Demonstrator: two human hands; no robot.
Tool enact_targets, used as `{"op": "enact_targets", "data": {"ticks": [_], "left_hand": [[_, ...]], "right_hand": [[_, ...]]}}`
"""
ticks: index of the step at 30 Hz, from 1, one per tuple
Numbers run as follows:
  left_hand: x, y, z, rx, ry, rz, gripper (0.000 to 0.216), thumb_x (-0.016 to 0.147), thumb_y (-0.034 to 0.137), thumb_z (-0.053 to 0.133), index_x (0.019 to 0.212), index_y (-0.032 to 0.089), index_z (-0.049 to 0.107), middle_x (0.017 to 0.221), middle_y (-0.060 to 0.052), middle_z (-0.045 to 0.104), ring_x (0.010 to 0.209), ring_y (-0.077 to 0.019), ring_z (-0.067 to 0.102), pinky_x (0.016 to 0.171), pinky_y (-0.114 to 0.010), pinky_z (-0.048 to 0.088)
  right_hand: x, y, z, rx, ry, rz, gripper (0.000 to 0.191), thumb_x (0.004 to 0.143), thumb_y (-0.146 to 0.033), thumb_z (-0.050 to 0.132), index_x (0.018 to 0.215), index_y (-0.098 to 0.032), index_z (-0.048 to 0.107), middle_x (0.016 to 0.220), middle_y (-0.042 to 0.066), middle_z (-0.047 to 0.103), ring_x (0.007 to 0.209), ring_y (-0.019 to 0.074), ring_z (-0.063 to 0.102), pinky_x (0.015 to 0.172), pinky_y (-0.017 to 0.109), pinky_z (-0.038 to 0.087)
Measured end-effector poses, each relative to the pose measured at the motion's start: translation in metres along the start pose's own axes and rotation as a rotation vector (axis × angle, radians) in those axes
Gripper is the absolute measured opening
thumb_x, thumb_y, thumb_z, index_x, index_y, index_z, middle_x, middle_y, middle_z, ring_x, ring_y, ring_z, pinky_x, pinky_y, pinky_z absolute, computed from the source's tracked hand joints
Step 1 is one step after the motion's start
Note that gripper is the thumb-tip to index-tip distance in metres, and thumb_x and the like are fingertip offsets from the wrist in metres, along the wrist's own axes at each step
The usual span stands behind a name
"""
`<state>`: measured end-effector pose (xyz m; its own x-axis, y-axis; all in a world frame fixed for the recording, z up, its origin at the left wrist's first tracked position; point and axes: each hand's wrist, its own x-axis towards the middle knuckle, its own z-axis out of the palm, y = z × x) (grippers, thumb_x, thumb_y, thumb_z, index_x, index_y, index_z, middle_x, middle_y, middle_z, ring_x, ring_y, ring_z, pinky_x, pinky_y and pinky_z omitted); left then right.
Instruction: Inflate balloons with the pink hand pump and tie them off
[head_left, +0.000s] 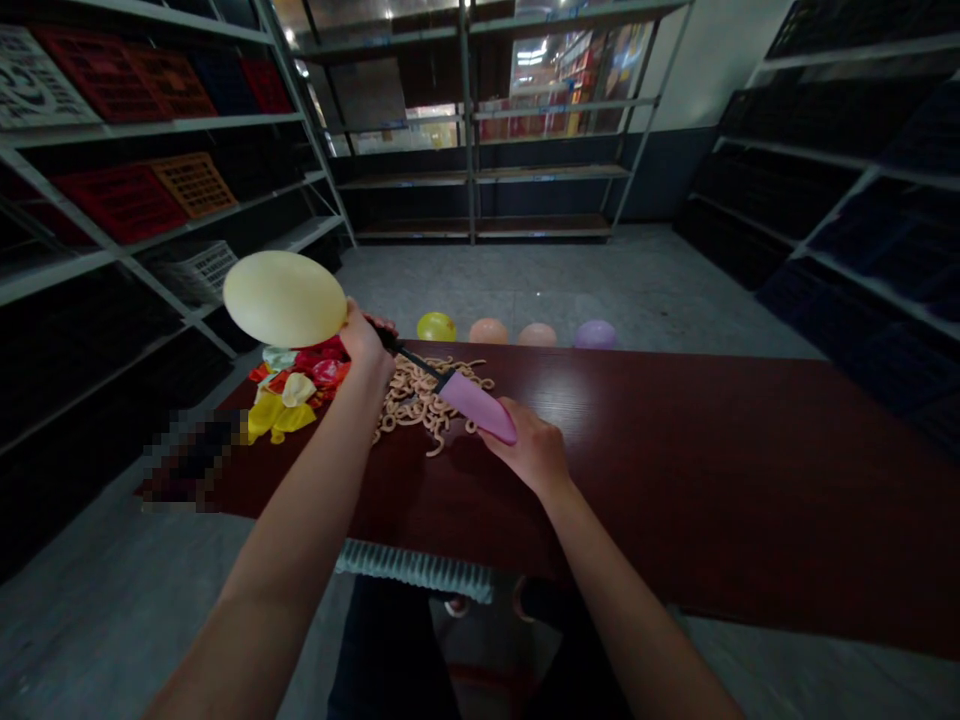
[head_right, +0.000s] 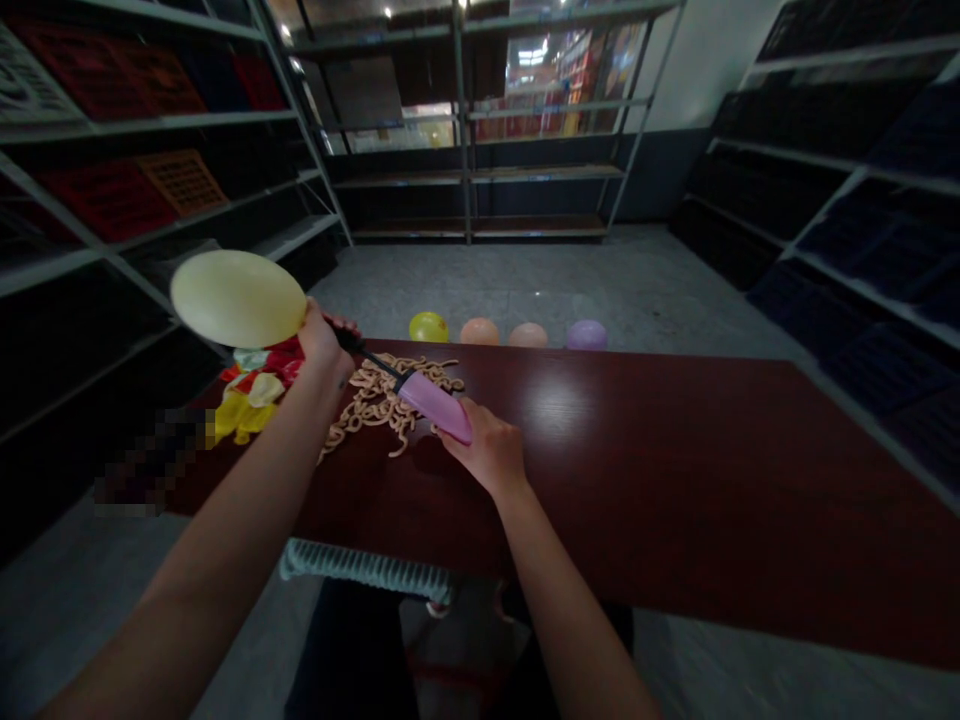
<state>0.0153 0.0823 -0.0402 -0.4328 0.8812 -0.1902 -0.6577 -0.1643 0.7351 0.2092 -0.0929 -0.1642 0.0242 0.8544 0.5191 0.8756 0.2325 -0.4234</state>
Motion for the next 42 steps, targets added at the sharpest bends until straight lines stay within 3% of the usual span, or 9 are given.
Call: {"op": "enact_targets", "data": {"ticks": [6, 10, 21, 30, 35, 42], "left_hand": [[-0.052, -0.039, 0.000, 0.050, -0.211, -0.087, 0.052, 0.094, 0.055, 0.061, 0.064, 0.020, 0.036, 0.044, 0.005, 0.036, 0.037, -0.0091, 0.043, 0.040, -0.020, 0.035], [-0.073, -0.044, -0.004, 0.028, -0.278, -0.113, 0.053, 0.091, 0.059, 0.063, 0.065, 0.020, 0.038, 0.046, 0.006, 0.035, 0.036, -0.0073, 0.037, 0.037, -0.020, 0.030], [-0.053, -0.006, -0.050, -0.059, -0.057, -0.127, 0.044, 0.103, 0.041, 0.049, 0.067, 0.020, 0.034, 0.048, 0.007, 0.036, 0.033, -0.0058, 0.032, 0.035, -0.019, 0.024], [-0.009, 0.064, -0.078, -0.069, -0.022, -0.034, 0.044, 0.103, 0.040, 0.047, 0.066, 0.021, 0.033, 0.048, 0.007, 0.034, 0.034, -0.0060, 0.032, 0.036, -0.019, 0.025], [0.002, 0.085, -0.069, -0.087, 0.024, 0.017, 0.042, 0.100, 0.046, 0.051, 0.070, 0.021, 0.036, 0.049, 0.008, 0.036, 0.034, -0.0053, 0.030, 0.036, -0.017, 0.024], [-0.006, 0.060, -0.024, -0.063, -0.006, 0.137, 0.054, 0.089, 0.062, 0.063, 0.068, 0.021, 0.034, 0.050, 0.008, 0.034, 0.035, -0.0063, 0.031, 0.037, -0.019, 0.023]], "right_hand": [[0.000, 0.004, 0.003, -0.011, 0.017, 0.032, 0.047, 0.088, -0.048, 0.065, 0.128, -0.023, 0.062, 0.116, 0.007, 0.076, 0.093, 0.0234, 0.075, 0.075, 0.031, 0.055], [-0.001, 0.004, 0.000, -0.042, 0.009, 0.041, 0.046, 0.088, -0.047, 0.065, 0.127, -0.023, 0.063, 0.113, 0.006, 0.077, 0.090, 0.0237, 0.075, 0.074, 0.032, 0.055], [-0.006, -0.013, -0.004, -0.186, -0.100, -0.141, 0.053, 0.091, -0.050, 0.066, 0.136, -0.022, 0.059, 0.114, 0.009, 0.077, 0.092, 0.0231, 0.074, 0.073, 0.029, 0.054], [-0.007, -0.010, -0.001, -0.183, -0.093, -0.262, 0.053, 0.090, -0.046, 0.068, 0.135, -0.019, 0.059, 0.115, 0.011, 0.076, 0.092, 0.0242, 0.075, 0.077, 0.032, 0.056], [-0.007, -0.009, 0.003, -0.146, -0.030, -0.314, 0.051, 0.092, -0.048, 0.066, 0.133, -0.019, 0.060, 0.116, 0.011, 0.076, 0.089, 0.0238, 0.075, 0.074, 0.031, 0.056], [-0.006, -0.002, 0.001, -0.118, 0.098, -0.217, 0.045, 0.092, -0.047, 0.063, 0.125, -0.017, 0.064, 0.107, 0.009, 0.079, 0.082, 0.0225, 0.076, 0.069, 0.030, 0.055]]}}
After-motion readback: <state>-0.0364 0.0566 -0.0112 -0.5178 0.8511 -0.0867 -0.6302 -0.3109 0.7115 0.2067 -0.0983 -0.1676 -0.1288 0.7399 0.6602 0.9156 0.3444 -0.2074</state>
